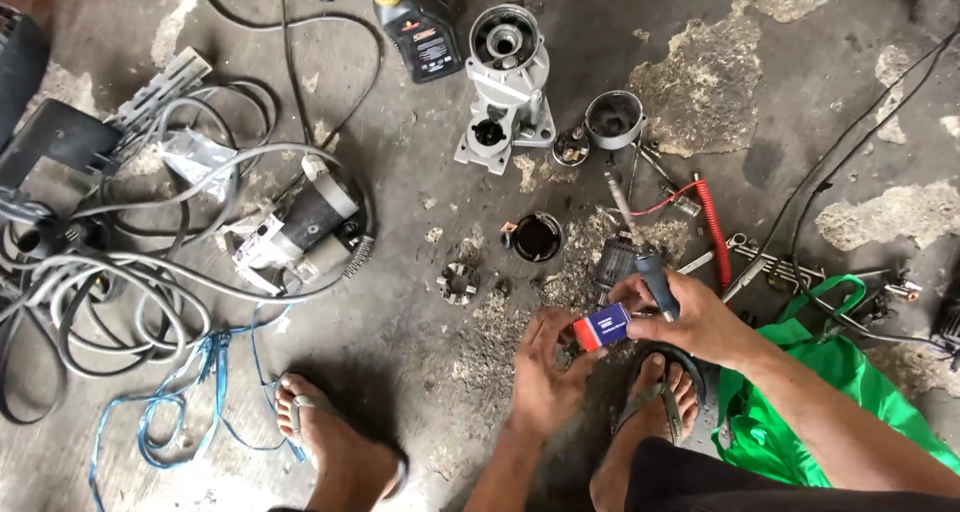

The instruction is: Repairing or disassembling motor components using an angle grinder and a screwdriver on a workshop floor.

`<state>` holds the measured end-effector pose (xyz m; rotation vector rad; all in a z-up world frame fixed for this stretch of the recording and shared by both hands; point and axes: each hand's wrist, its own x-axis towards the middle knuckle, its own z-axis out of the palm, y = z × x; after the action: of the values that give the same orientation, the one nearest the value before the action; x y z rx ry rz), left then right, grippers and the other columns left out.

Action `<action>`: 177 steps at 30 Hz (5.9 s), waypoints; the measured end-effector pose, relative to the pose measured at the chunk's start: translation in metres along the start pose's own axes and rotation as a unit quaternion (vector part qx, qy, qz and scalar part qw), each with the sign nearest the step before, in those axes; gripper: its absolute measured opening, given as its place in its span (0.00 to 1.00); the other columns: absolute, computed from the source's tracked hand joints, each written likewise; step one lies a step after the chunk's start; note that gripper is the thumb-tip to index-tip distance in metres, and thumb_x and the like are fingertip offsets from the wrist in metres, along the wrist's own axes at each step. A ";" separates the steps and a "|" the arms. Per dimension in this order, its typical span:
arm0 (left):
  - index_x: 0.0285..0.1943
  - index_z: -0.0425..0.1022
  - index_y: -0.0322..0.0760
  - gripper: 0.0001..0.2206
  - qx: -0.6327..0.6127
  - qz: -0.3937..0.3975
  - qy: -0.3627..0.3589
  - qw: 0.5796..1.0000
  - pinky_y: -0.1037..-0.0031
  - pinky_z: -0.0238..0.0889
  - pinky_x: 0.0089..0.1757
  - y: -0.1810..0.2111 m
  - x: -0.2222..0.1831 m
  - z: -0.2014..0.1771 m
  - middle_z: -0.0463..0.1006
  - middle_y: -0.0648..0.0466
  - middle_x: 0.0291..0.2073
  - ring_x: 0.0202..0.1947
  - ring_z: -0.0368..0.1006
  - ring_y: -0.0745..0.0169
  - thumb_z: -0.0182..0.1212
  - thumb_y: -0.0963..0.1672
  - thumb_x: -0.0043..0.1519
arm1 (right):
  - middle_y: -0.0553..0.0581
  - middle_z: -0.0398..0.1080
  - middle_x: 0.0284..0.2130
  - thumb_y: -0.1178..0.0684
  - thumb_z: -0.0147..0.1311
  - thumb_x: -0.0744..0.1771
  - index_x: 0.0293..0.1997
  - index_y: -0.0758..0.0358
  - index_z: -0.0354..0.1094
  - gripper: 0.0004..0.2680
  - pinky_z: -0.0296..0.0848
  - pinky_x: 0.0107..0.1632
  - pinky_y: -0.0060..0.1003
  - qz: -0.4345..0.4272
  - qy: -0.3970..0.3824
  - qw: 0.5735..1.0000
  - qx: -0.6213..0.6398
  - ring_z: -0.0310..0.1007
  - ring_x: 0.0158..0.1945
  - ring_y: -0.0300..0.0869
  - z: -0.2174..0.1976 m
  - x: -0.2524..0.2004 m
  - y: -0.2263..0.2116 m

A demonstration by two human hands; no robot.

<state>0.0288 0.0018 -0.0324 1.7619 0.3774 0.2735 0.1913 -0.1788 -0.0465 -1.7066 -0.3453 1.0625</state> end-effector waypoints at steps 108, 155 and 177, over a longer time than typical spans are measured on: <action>0.71 0.60 0.47 0.25 0.534 -0.072 -0.207 0.817 0.47 0.56 0.63 -0.117 0.065 -0.113 0.55 0.48 0.71 0.71 0.52 0.44 0.56 0.52 0.66 | 0.64 0.77 0.25 0.45 0.56 0.69 0.41 0.64 0.68 0.11 0.75 0.35 0.47 0.078 0.352 0.832 -0.421 0.78 0.26 0.56 -0.137 -0.034 0.024; 0.34 0.82 0.34 0.13 0.259 -0.241 -0.225 0.908 0.69 0.73 0.32 0.017 0.193 0.125 0.82 0.50 0.25 0.25 0.77 0.58 0.68 0.48 0.48 | 0.56 0.67 0.21 0.55 0.60 0.67 0.39 0.67 0.69 0.06 0.63 0.28 0.39 0.023 0.402 0.886 -0.232 0.61 0.22 0.43 -0.162 -0.071 0.041; 0.57 0.78 0.37 0.17 0.410 0.149 -0.144 0.888 0.64 0.73 0.47 0.044 0.203 0.103 0.83 0.49 0.47 0.41 0.80 0.57 0.63 0.44 0.59 | 0.65 0.70 0.24 0.61 0.47 0.70 0.47 0.79 0.70 0.08 0.55 0.16 0.32 -0.116 0.236 0.913 0.311 0.59 0.18 0.40 -0.138 -0.117 0.007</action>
<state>0.2590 -0.0189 -0.0157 2.6621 -0.0221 0.0539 0.2317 -0.3458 0.0116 -1.2423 0.1021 0.4785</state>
